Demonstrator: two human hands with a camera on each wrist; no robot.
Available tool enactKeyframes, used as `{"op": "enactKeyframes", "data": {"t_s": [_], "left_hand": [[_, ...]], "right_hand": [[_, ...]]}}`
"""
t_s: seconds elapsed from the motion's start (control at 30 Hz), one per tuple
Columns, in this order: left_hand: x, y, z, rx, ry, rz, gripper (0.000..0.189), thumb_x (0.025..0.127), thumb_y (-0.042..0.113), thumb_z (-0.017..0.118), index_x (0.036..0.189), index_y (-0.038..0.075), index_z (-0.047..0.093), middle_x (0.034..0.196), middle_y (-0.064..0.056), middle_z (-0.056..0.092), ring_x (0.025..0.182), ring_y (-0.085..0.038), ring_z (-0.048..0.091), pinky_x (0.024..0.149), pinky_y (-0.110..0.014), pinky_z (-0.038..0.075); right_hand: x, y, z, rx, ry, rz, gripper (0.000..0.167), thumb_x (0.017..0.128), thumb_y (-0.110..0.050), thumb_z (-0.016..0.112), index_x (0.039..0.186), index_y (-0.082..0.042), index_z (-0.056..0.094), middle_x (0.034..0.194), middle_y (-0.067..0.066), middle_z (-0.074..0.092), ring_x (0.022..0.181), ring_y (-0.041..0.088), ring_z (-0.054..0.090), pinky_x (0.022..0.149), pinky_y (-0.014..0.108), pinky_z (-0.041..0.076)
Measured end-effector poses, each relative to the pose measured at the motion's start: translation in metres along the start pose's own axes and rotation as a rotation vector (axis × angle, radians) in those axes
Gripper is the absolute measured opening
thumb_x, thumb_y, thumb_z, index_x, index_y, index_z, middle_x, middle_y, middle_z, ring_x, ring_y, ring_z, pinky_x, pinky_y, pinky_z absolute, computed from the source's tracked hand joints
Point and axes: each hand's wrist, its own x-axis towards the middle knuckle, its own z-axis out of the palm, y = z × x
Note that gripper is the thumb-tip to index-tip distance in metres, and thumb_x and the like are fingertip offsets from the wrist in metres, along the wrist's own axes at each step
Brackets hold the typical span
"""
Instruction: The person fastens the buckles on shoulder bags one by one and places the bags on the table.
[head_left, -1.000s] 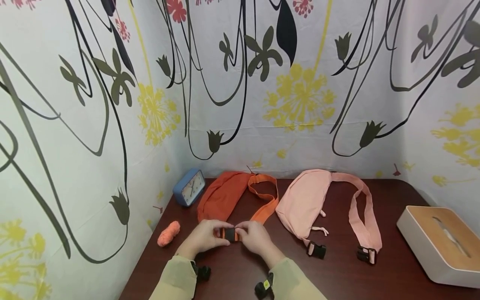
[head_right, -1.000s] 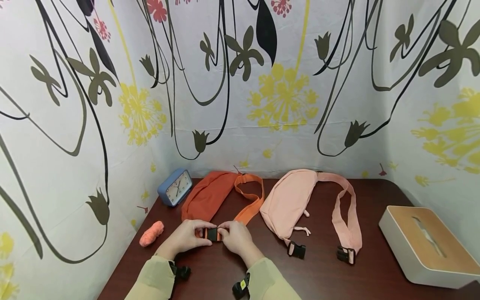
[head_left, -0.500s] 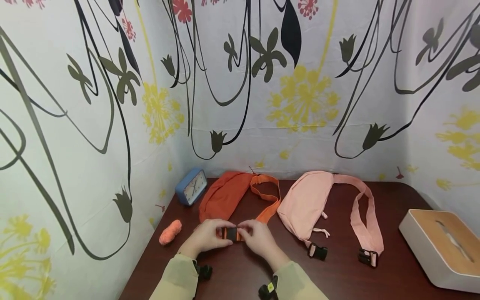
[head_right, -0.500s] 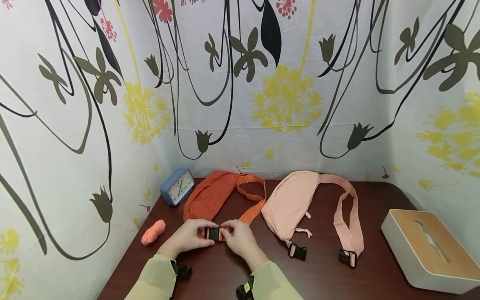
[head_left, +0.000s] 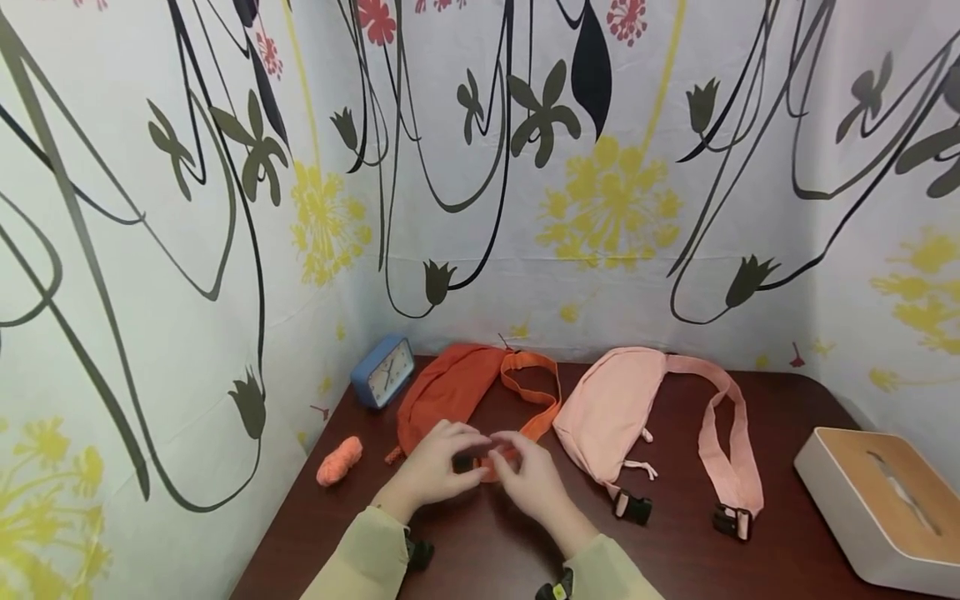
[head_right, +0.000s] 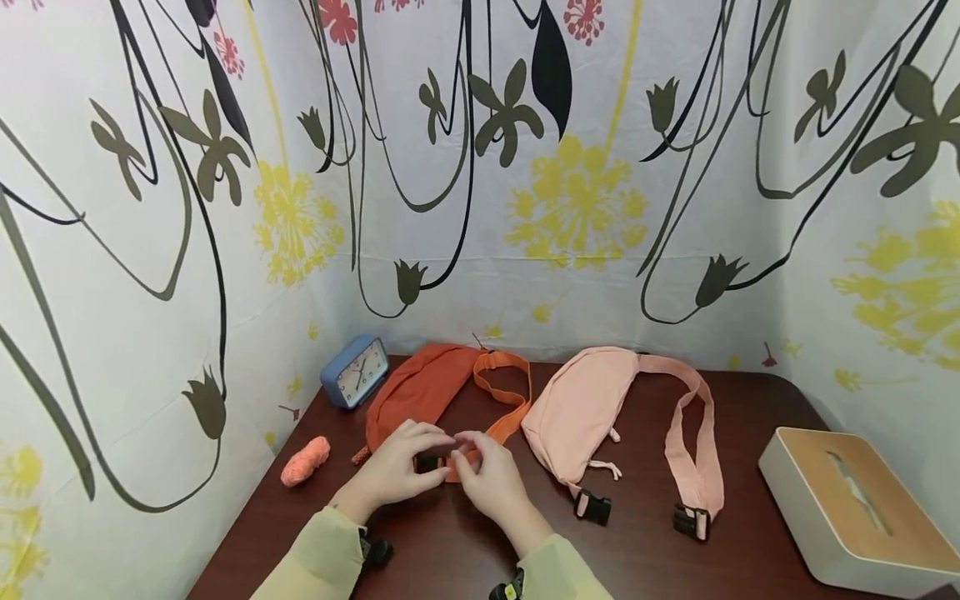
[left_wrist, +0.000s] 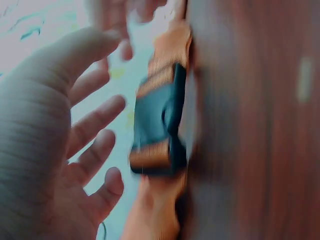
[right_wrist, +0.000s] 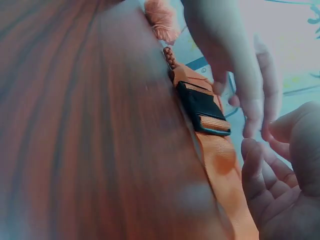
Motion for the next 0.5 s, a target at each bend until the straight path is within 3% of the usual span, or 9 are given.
{"op": "enactKeyframes", "data": {"t_s": [0.23,0.37,0.5], "left_hand": [[0.019,0.031,0.011,0.027,-0.016,0.060,0.046,0.098,0.036,0.083,0.142,0.029,0.074,0.134,0.009,0.074,0.117,-0.012,0.064,0.102,-0.035,0.057],[0.030,0.046,0.018,0.053,-0.026,0.063,0.049,0.101,0.038,0.080,0.148,0.028,0.069,0.136,0.008,0.075,0.123,-0.013,0.066,0.108,-0.036,0.057],[0.041,0.059,0.024,0.073,-0.040,0.072,0.051,0.104,0.040,0.076,0.152,0.027,0.066,0.139,0.007,0.074,0.128,-0.015,0.068,0.111,-0.038,0.056]], "right_hand": [[-0.007,-0.001,-0.026,-0.126,0.111,-0.134,0.034,0.100,-0.018,0.081,0.133,-0.016,0.075,0.114,0.000,0.079,0.083,0.004,0.066,0.075,0.025,0.058],[-0.009,-0.001,-0.050,-0.200,0.142,-0.208,0.034,0.098,-0.015,0.083,0.131,-0.012,0.076,0.109,-0.001,0.079,0.086,0.009,0.068,0.079,0.029,0.060],[-0.012,0.003,-0.077,-0.241,0.158,-0.252,0.032,0.098,-0.013,0.082,0.129,-0.009,0.076,0.105,-0.002,0.078,0.083,0.003,0.067,0.076,0.028,0.059]]}}
